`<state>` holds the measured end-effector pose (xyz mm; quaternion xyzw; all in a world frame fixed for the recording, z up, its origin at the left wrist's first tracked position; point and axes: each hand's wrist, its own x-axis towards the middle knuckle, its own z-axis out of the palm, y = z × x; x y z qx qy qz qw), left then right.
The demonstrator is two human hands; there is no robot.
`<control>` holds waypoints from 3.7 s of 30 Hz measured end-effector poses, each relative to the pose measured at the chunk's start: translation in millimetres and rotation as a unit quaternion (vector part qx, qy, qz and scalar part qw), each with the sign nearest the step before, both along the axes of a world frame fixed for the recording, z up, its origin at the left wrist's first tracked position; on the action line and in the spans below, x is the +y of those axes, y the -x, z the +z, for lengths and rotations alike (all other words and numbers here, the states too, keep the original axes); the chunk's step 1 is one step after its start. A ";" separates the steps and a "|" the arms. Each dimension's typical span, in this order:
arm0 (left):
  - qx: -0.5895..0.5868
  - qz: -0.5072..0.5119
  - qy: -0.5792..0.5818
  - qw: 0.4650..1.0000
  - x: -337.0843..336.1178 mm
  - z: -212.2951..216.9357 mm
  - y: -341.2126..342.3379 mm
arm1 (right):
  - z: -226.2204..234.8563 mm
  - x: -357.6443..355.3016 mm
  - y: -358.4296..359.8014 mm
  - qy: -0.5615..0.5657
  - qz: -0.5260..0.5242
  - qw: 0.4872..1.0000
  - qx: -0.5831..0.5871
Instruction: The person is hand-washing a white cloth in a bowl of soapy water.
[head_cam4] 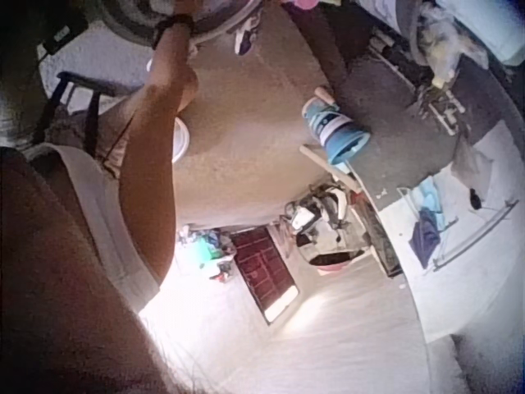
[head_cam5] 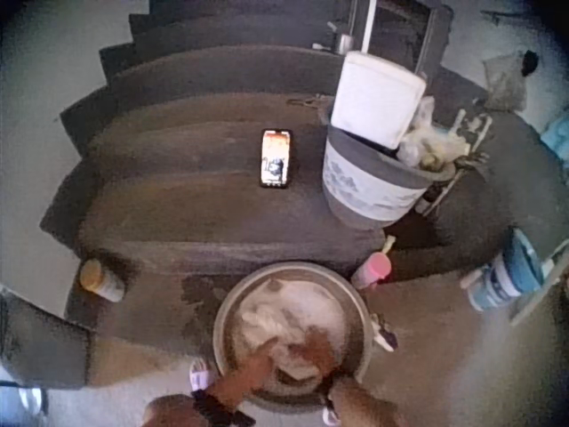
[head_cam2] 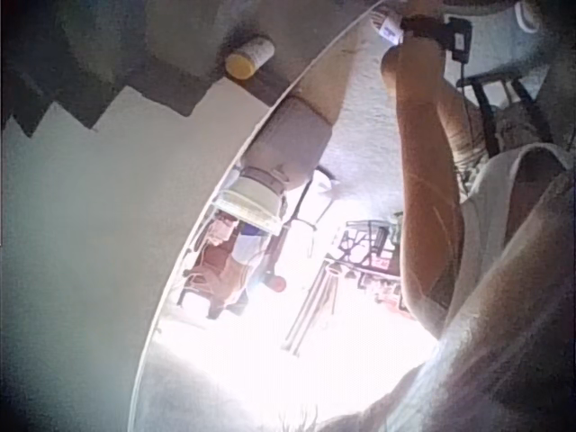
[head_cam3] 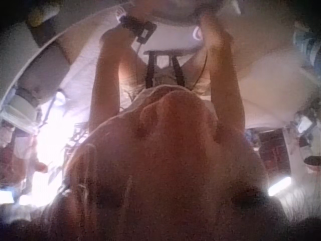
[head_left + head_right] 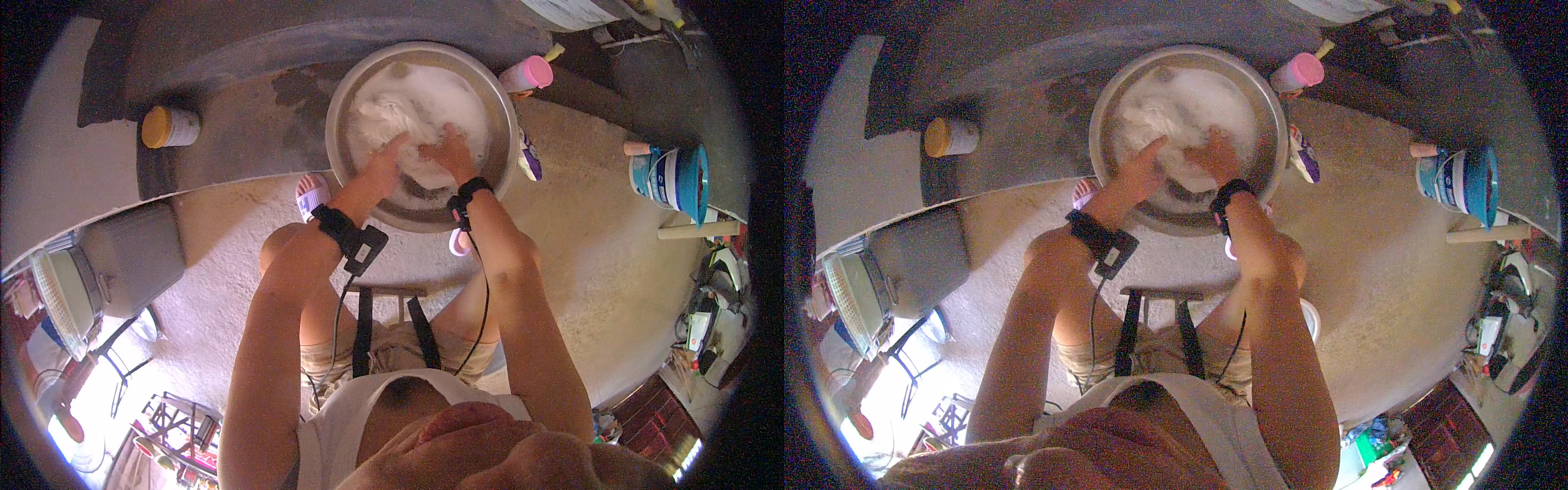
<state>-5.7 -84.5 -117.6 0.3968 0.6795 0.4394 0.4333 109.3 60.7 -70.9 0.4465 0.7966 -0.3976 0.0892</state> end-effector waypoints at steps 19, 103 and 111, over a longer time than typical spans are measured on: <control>0.215 -0.100 -0.113 0.965 19.7 88.0 -7.6 | 97.8 -64.3 -3.0 -0.088 0.006 0.954 0.285; -0.506 0.254 0.139 0.813 49.4 62.5 -16.3 | 14.5 -23.8 6.1 0.006 0.016 0.985 0.172; -0.669 0.126 0.004 0.733 37.4 14.2 -1.0 | 82.9 -61.3 14.6 0.030 0.001 0.959 0.281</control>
